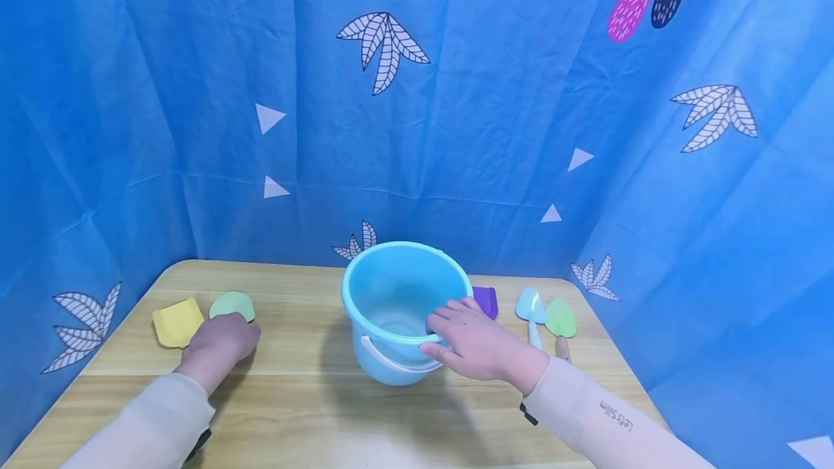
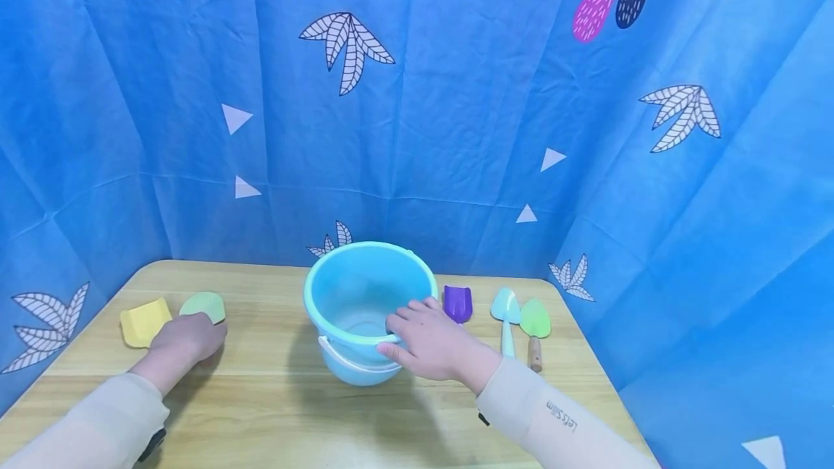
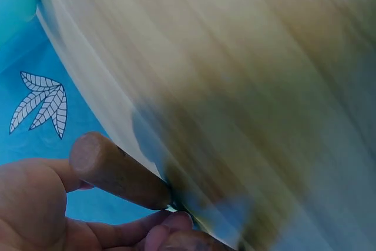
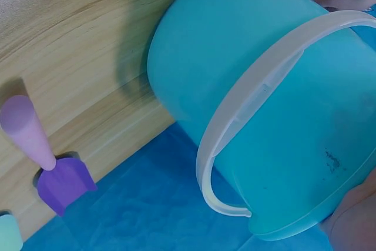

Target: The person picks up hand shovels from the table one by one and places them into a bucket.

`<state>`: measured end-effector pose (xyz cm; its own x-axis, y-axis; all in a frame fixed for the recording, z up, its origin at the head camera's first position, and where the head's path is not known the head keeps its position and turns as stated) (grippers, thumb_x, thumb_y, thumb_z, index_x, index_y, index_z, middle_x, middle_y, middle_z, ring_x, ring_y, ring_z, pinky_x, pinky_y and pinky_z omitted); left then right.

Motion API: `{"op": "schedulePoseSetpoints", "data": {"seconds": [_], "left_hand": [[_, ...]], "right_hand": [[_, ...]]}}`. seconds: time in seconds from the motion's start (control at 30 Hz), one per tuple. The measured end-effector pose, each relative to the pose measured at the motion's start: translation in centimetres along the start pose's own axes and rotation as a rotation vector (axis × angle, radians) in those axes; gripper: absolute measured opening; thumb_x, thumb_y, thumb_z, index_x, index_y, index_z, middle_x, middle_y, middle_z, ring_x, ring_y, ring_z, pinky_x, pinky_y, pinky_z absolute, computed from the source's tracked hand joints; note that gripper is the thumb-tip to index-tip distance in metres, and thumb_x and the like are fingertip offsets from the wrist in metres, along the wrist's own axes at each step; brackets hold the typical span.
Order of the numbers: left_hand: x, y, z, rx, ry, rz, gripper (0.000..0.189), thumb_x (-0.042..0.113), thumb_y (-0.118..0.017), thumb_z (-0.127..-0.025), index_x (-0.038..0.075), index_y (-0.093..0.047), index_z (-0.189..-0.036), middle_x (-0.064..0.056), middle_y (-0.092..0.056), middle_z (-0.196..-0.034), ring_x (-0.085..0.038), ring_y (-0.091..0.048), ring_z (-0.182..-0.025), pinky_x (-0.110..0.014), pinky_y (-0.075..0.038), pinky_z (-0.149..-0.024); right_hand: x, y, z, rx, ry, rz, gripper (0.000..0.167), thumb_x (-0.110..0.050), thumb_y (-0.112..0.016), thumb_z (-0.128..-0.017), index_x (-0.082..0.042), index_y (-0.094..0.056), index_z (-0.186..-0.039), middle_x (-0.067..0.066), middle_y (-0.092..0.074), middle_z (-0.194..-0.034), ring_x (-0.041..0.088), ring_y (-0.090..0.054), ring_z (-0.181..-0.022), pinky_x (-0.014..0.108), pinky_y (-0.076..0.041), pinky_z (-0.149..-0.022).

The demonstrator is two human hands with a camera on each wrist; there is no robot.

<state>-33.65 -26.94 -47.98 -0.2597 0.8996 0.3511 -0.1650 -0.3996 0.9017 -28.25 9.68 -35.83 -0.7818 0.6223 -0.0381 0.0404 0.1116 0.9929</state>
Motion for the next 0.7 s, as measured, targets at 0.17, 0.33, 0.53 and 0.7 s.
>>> {"op": "schedulePoseSetpoints", "data": {"seconds": [0.17,0.33,0.53,0.7], "left_hand": [[-0.45,-0.08,-0.5,0.001,0.012,-0.023,0.049,0.032,-0.042,-0.099,-0.012,-0.062,-0.107,-0.026,-0.057,-0.088,-0.035,-0.055,-0.072,-0.043,-0.047,-0.057],[-0.86,-0.28,-0.92,-0.005,0.022,-0.042,0.045,0.032,-0.043,-0.098,-0.008,-0.064,-0.095,-0.024,-0.057,-0.086,-0.034,-0.055,-0.071,-0.042,-0.047,-0.057],[-0.82,-0.3,-0.79,-0.013,0.03,-0.019,0.037,0.029,-0.044,-0.096,-0.002,-0.063,-0.086,-0.021,-0.055,-0.082,-0.032,-0.055,-0.069,-0.04,-0.046,-0.056],[-0.68,-0.47,-0.87,-0.003,0.039,-0.021,0.038,0.027,-0.052,-0.094,-0.009,-0.064,-0.098,-0.024,-0.057,-0.086,-0.034,-0.056,-0.072,-0.048,-0.048,-0.06]], "right_hand": [[-0.15,0.03,-0.05,0.004,0.001,0.004,0.037,-0.053,-0.037,-0.104,-0.022,-0.057,-0.102,-0.014,-0.051,-0.089,0.009,-0.045,-0.091,0.034,-0.035,-0.089],[-0.09,-0.07,-0.08,0.008,0.001,0.0,0.04,-0.055,-0.035,-0.104,-0.022,-0.058,-0.102,-0.013,-0.051,-0.089,0.009,-0.045,-0.092,0.035,-0.035,-0.09],[-0.04,0.01,-0.09,0.004,0.001,-0.001,0.039,-0.055,-0.036,-0.104,-0.022,-0.057,-0.103,-0.013,-0.051,-0.09,0.009,-0.045,-0.092,0.035,-0.035,-0.09],[0.05,0.11,-0.07,0.003,0.001,-0.005,0.039,-0.055,-0.036,-0.104,-0.022,-0.057,-0.103,-0.014,-0.051,-0.09,0.009,-0.045,-0.092,0.035,-0.035,-0.091]]}}
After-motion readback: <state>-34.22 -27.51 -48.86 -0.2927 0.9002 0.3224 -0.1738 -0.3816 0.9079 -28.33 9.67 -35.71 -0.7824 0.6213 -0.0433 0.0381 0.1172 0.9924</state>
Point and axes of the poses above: each hand's wrist, its own z-axis away from the middle knuckle, its own y-axis out of the back of the hand, x = y × z, the point moved 10 cm from there along -z, towards the middle knuckle
